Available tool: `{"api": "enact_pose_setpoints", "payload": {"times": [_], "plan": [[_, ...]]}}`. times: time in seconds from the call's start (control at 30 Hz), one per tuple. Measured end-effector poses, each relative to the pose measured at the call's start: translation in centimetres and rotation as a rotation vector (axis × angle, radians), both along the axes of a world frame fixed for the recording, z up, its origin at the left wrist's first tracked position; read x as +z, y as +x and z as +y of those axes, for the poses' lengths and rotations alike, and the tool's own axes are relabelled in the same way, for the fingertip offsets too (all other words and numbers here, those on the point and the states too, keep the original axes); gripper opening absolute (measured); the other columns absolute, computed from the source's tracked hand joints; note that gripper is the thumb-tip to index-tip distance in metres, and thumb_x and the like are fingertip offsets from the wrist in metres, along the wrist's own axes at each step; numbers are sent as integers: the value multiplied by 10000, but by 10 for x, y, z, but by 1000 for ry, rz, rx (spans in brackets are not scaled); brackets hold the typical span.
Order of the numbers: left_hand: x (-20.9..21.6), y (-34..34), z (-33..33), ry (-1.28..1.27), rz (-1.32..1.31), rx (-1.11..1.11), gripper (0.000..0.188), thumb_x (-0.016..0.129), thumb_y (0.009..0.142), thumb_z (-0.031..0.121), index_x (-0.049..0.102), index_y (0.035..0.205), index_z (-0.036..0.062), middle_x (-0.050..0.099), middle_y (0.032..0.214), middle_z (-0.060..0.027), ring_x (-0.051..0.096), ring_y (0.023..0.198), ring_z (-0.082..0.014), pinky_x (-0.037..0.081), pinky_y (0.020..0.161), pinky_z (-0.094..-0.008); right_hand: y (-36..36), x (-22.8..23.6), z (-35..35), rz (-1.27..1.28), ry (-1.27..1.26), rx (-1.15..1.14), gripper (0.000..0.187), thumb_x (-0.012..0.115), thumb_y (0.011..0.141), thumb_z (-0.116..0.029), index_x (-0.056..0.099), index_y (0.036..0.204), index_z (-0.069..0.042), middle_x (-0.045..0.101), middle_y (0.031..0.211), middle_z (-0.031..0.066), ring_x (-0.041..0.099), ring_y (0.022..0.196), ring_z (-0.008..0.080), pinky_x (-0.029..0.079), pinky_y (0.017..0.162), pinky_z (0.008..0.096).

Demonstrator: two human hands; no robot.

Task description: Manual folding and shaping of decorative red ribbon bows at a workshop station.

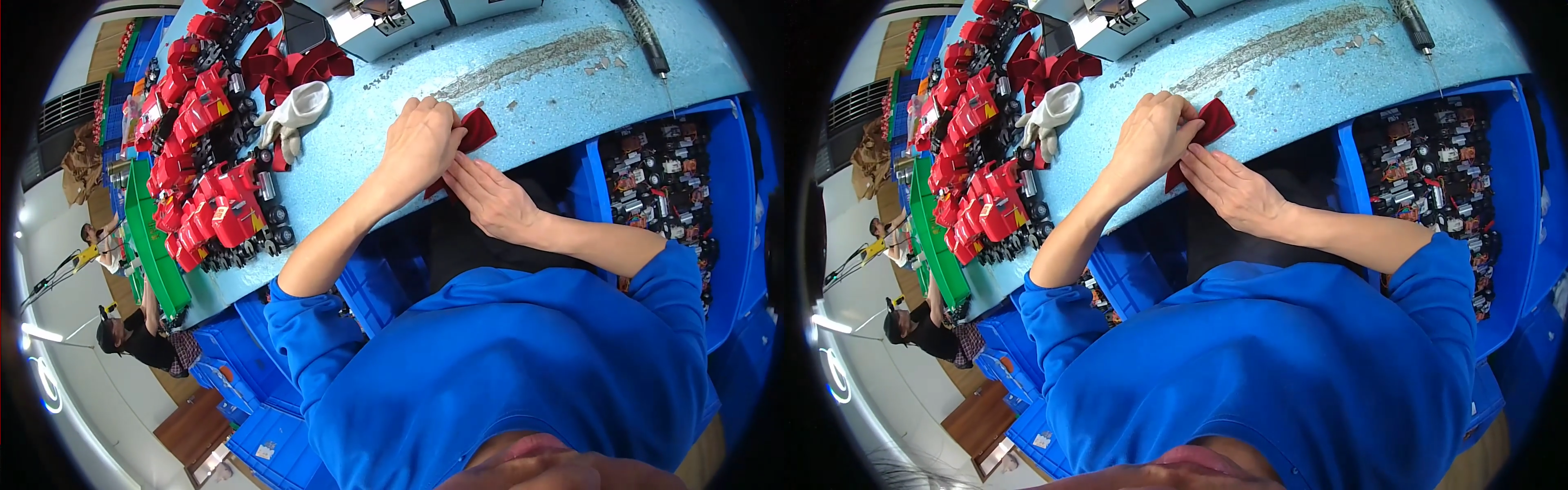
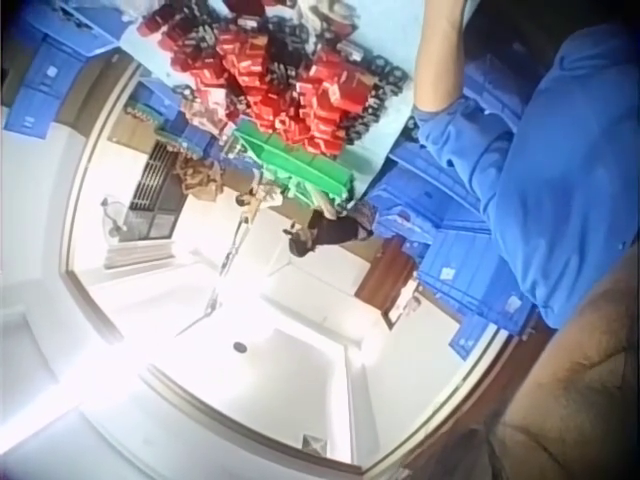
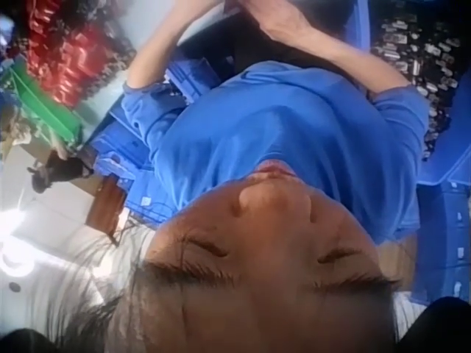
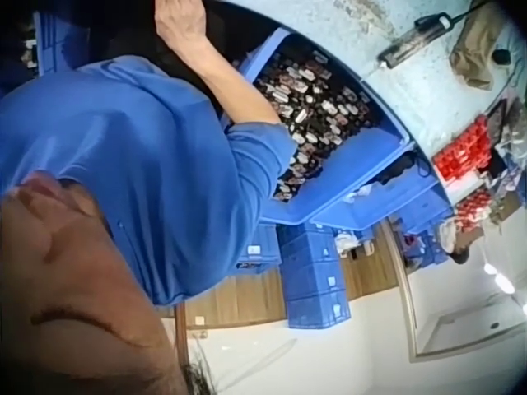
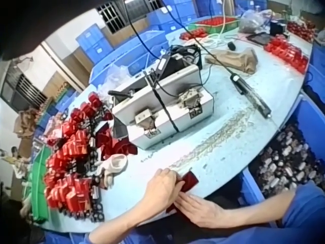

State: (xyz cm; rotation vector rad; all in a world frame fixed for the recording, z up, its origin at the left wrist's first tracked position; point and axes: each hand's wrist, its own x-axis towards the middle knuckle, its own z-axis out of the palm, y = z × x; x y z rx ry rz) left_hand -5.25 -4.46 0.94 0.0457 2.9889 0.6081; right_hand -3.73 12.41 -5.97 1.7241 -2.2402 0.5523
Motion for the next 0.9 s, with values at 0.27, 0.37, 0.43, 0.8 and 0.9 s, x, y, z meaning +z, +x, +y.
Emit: {"api": "enact_pose_setpoints", "payload": {"times": [0.27,0.37,0.43,0.8,0.9], "plan": [[-3,1,5,-125,249,-137,94,653,697,83,611,743,14,570,725,-84,519,743,-266,454,640,-360,0,-6,1,-46,2,18,509,508,711,-117,496,1191,53,464,1255,202,408,1227,287,259,1059,395],[-7,2,4,-74,284,-94,93,648,712,95,611,746,17,565,716,-84,521,750,-269,451,642,-370,0,-1,1,-67,17,21,532,514,701,-121,484,1203,53,453,1269,197,392,1240,287,245,1066,395],[-11,2,0,-8,272,-22,92,639,715,92,593,728,13,563,724,-102,519,748,-284,450,639,-383,0,2,1,-76,25,20,546,515,697,-122,475,1212,53,443,1280,195,379,1251,284,237,1071,393],[-10,-4,-25,-149,450,-20,204,635,721,58,559,908,34,577,861,-121,523,799,-310,460,676,-378,1,4,2,-71,57,-6,582,527,688,-119,437,1234,61,377,1344,181,323,1287,278,221,1074,378],[-2,8,-18,27,542,-225,259,638,704,37,565,951,21,564,914,-132,526,836,-312,467,719,-383,0,6,2,-62,58,25,490,467,762,-142,470,1198,81,419,1310,198,355,1263,311,261,1058,387]]}}
